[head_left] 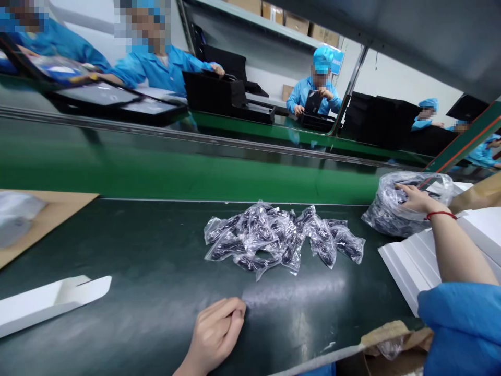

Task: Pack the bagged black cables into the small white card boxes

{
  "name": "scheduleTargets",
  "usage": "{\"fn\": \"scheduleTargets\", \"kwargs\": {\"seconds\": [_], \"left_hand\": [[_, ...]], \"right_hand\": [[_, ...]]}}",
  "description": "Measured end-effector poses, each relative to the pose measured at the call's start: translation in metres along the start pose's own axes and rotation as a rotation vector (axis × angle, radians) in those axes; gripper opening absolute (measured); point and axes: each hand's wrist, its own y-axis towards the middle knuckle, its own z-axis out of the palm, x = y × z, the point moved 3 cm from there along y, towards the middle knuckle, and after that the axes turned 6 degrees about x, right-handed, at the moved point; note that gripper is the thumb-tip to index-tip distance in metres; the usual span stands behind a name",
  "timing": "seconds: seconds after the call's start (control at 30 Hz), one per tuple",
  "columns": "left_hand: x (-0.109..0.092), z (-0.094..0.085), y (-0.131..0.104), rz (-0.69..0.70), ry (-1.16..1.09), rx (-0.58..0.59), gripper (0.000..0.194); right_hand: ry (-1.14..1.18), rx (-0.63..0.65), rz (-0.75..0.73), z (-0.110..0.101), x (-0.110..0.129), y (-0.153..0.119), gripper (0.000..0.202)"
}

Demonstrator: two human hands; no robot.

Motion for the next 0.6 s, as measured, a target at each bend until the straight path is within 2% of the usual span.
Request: {"fn": "scheduleTargets", "kwargs": {"seconds": [0.1, 0.17, 0.27, 0.4, 0.5, 0.6], "left_hand": [[-0.001, -0.001, 0.001, 0.014, 0.007, -0.015, 0.039], [-0.002, -0.002, 0.001, 0.021, 0.013, -0.027, 0.04], [-0.002, -0.001, 0.001, 0.028, 0.017, -0.04, 0.04], [-0.001, -0.001, -0.003, 0.044, -0.006, -0.077, 0.04], [0.001, 0.0, -0.007, 0.042, -0.02, -0.088, 0.039], [-0.001, 0.001, -0.009, 0.034, -0.016, -0.09, 0.04]], "right_hand": [[-0.077, 0.107, -0.005, 0.0, 0.0, -0.01, 0.04], [-0.112, 0.118, 0.011, -0.004, -0.003, -0.017, 0.043], [-0.145, 0.1, 0.041, -0.011, -0.005, -0.025, 0.044], [-0.163, 0.01, 0.019, -0.023, 0.002, -0.034, 0.042], [-0.153, -0.125, 0.019, -0.053, 0.005, -0.044, 0.039], [-0.128, -0.348, 0.07, -0.106, 0.004, -0.058, 0.037]]}}
